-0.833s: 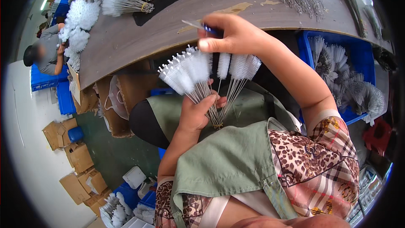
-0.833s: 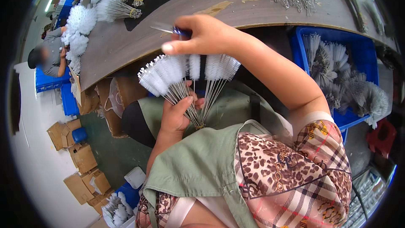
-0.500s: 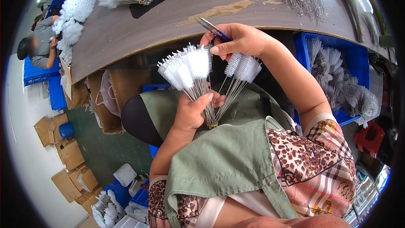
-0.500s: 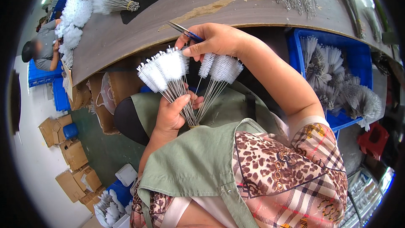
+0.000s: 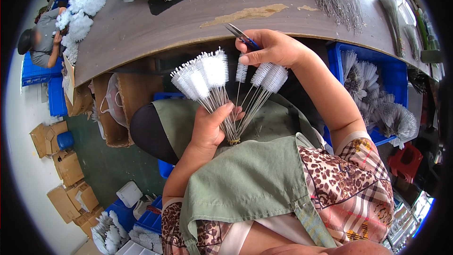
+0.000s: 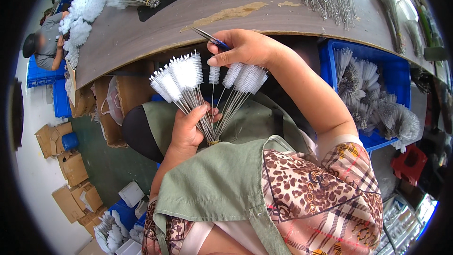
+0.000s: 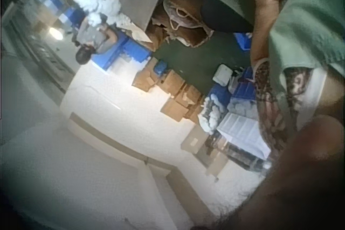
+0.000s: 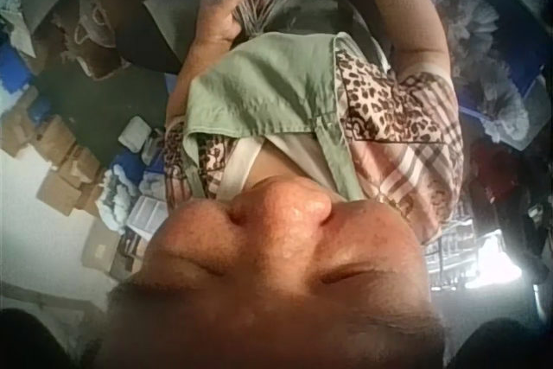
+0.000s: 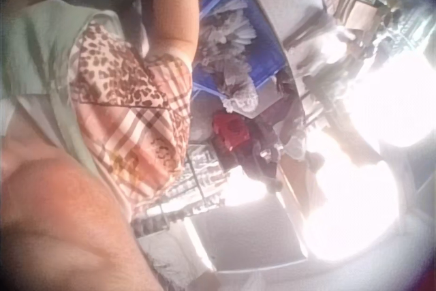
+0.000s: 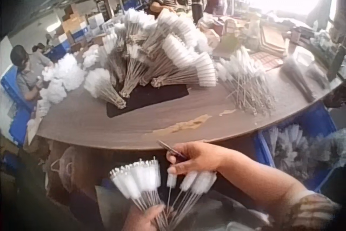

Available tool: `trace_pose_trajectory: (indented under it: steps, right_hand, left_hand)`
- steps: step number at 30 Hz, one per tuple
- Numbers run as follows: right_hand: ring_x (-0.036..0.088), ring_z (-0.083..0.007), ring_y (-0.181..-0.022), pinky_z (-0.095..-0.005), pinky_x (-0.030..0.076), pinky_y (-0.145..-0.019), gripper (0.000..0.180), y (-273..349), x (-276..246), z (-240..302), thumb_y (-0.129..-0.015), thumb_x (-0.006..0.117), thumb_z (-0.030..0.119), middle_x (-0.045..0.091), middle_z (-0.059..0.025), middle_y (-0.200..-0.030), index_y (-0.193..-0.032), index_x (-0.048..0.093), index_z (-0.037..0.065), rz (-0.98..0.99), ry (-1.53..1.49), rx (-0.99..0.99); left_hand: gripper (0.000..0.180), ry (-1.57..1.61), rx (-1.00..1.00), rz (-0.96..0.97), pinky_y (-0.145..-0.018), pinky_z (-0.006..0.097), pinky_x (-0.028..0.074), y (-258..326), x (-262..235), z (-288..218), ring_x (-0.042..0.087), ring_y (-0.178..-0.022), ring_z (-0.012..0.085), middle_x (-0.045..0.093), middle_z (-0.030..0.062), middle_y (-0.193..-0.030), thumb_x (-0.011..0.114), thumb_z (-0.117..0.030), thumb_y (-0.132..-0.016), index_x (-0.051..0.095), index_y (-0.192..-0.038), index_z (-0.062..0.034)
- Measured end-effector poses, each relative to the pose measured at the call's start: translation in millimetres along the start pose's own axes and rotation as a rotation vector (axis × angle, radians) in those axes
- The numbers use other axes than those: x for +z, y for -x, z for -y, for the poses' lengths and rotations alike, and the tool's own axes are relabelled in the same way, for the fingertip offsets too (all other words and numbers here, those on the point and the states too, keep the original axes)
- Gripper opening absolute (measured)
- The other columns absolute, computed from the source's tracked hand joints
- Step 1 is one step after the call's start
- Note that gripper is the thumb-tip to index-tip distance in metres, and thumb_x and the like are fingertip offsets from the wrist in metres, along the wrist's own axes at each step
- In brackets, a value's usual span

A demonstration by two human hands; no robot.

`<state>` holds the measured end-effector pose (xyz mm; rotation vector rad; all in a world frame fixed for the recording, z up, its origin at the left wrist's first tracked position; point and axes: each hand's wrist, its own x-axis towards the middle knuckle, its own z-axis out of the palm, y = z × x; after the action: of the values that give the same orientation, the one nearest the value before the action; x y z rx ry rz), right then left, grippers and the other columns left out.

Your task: Trimming and organizing white bristles for tube-style cleaning brushes at a factory workbench.

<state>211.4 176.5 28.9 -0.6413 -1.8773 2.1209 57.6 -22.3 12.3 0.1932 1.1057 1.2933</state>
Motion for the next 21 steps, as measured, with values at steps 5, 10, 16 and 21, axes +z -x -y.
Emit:
trace_pose_trajectory:
  steps: [5,10,16,21]
  right_hand:
    - [0.052,-0.0081,-0.069,-0.022,0.042,-0.065,0.021,-2,4,-1,-0.08,0.07,0.015,0.053,0.0002,-0.073,-0.086,0.052,0.007,0.015,-0.088,-0.118]
    - [0.055,-0.0093,-0.068,-0.0232,0.043,-0.066,0.016,0,4,6,-0.082,0.066,0.018,0.056,0.0005,-0.071,-0.086,0.055,0.007,0.056,-0.166,-0.008]
    - [0.055,-0.0078,-0.071,-0.0218,0.044,-0.068,0.015,0,1,-1,-0.079,0.069,0.014,0.056,0.0021,-0.073,-0.081,0.055,0.009,0.089,-0.173,-0.08]
    - [0.054,-0.0085,-0.075,-0.0231,0.043,-0.07,0.018,1,3,-3,-0.079,0.068,0.015,0.055,0.0011,-0.076,-0.091,0.058,0.006,0.102,-0.225,-0.131]
  left_hand:
    - [0.021,-0.019,-0.006,0.045,-0.074,0.045,0.056,-2,-3,2,0.064,-0.079,0.0279,0.061,0.0114,-0.085,0.062,-0.007,-0.081,0.054,-0.099,-0.0004]
    - [0.023,0.01,0.002,0.1,-0.077,0.046,0.055,-1,-1,1,0.064,-0.08,0.0286,0.061,0.0116,-0.085,0.062,-0.007,-0.082,0.052,-0.101,-0.0005]
    - [0.023,0.041,0.019,0.108,-0.082,0.047,0.052,-3,0,2,0.062,-0.085,0.0291,0.059,0.0119,-0.088,0.061,-0.007,-0.083,0.051,-0.102,-0.0011]
    - [0.026,0.064,0.012,0.097,-0.083,0.044,0.051,-8,-9,5,0.061,-0.087,0.0275,0.059,0.0114,-0.09,0.063,-0.006,-0.08,0.052,-0.103,-0.0023]
